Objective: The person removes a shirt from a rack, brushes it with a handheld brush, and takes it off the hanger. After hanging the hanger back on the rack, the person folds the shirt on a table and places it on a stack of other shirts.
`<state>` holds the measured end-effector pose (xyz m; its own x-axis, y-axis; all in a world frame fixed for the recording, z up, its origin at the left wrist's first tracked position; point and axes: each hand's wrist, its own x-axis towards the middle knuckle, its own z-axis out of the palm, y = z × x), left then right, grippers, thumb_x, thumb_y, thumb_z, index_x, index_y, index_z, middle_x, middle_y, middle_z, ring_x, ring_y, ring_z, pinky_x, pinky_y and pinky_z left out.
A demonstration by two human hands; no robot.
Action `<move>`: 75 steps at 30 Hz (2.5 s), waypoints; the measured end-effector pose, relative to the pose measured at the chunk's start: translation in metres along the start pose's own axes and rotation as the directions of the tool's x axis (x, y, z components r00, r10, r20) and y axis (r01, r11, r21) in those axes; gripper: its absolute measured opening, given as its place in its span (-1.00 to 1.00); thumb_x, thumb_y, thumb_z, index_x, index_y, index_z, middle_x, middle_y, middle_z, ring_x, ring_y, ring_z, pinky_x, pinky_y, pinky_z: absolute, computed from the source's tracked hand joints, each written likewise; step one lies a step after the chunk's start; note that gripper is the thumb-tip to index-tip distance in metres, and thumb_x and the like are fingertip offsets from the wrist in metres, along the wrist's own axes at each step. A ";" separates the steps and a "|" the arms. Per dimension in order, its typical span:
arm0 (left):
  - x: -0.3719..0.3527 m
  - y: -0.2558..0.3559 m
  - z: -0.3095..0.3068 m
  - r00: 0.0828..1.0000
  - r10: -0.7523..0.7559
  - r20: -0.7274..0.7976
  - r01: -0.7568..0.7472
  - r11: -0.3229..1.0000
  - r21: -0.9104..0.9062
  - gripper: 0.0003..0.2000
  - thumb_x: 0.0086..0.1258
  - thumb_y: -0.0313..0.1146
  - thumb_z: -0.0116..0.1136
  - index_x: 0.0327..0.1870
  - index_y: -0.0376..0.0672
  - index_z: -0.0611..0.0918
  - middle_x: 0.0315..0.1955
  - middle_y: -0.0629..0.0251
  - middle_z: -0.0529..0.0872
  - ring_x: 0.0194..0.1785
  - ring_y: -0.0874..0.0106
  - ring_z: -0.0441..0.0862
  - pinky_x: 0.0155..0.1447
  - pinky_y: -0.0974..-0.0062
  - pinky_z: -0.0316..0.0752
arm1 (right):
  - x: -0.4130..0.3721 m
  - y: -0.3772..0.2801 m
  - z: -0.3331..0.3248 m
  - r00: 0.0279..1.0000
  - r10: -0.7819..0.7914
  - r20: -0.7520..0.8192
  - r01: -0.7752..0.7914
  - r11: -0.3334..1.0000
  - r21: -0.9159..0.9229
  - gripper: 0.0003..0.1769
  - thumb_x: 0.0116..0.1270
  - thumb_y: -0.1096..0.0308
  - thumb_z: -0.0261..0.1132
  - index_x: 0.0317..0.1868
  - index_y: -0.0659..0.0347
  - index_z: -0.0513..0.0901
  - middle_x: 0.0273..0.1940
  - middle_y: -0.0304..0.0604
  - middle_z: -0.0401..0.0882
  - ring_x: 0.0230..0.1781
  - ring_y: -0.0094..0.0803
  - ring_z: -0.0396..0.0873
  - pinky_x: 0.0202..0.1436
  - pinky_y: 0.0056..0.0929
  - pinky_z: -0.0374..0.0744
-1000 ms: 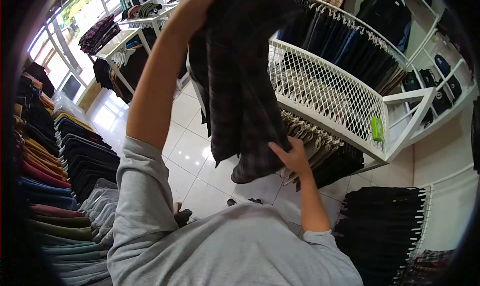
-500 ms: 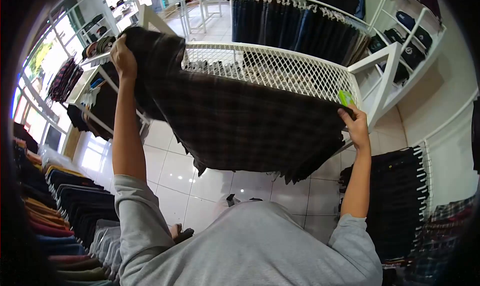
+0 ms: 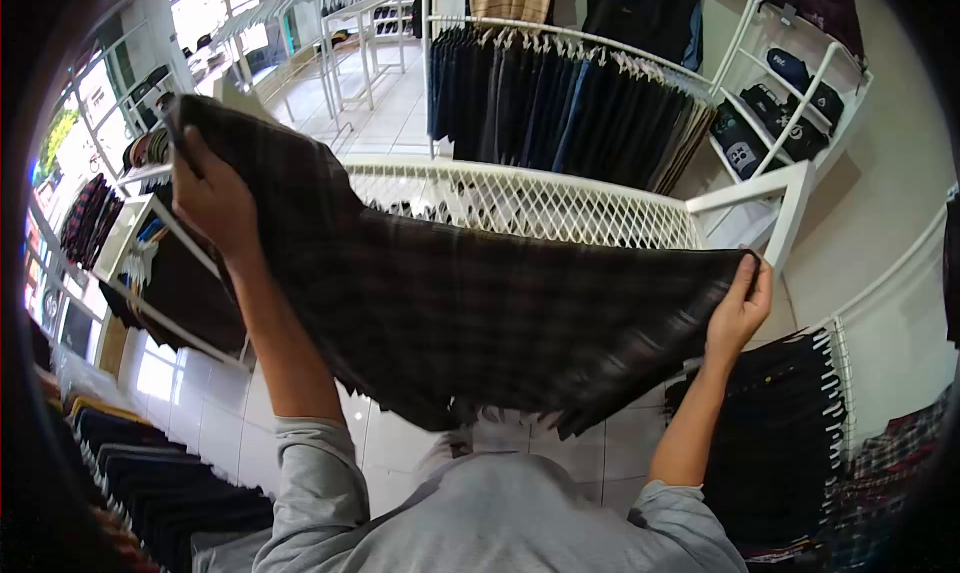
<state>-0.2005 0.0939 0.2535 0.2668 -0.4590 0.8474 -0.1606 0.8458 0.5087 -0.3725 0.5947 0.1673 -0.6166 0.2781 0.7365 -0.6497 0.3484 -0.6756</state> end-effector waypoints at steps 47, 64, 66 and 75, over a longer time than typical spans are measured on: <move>-0.086 -0.144 0.131 0.654 -0.076 0.753 0.390 0.887 -0.249 -0.65 0.64 -0.35 0.07 0.28 -0.39 0.62 0.12 0.06 0.75 0.19 0.41 0.65 0.33 0.50 0.44 | 0.044 0.142 0.108 0.816 0.135 0.562 0.271 0.770 -0.578 -0.84 0.21 0.31 0.44 -0.20 0.07 0.72 -0.18 -0.14 0.70 -0.04 -0.06 0.64 0.08 0.02 0.49; -0.171 -0.171 0.033 0.594 -0.331 0.733 0.491 0.871 -0.005 -0.45 0.58 -0.16 0.16 0.48 -0.25 0.42 0.25 -0.15 0.64 0.32 0.11 0.62 0.39 0.33 0.41 | -0.042 0.052 0.225 0.717 0.179 0.674 0.287 0.805 -0.519 -0.74 0.28 0.24 0.42 -0.05 0.11 0.77 -0.02 0.03 0.71 0.07 -0.04 0.66 0.23 -0.03 0.53; -0.163 -0.159 0.028 0.571 -0.324 0.754 0.506 0.862 -0.013 -0.42 0.53 -0.22 0.19 0.50 -0.22 0.37 0.13 -0.21 0.69 0.19 0.04 0.70 0.26 0.28 0.49 | -0.076 0.026 0.296 0.656 0.100 0.748 0.124 0.964 -0.237 -0.70 0.31 0.15 0.42 -0.09 0.16 0.77 -0.16 0.05 0.77 -0.07 -0.06 0.73 0.08 -0.15 0.61; -0.165 -0.160 0.023 0.575 -0.306 0.758 0.410 0.910 0.056 -0.41 0.44 -0.40 0.20 0.52 0.00 0.41 0.04 -0.14 0.70 0.07 -0.08 0.62 0.24 0.10 0.46 | -0.169 -0.022 0.488 0.461 0.159 0.873 -0.167 0.982 -0.091 -0.49 0.28 0.11 0.49 0.11 0.30 0.69 -0.23 0.01 0.80 -0.18 -0.13 0.76 -0.02 -0.21 0.64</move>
<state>-0.2411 0.0279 0.0355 -0.5180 -0.7291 0.4473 -0.0905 0.5667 0.8189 -0.4714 0.1034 0.0410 -0.7758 -0.5977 0.2022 -0.4947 0.3773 -0.7829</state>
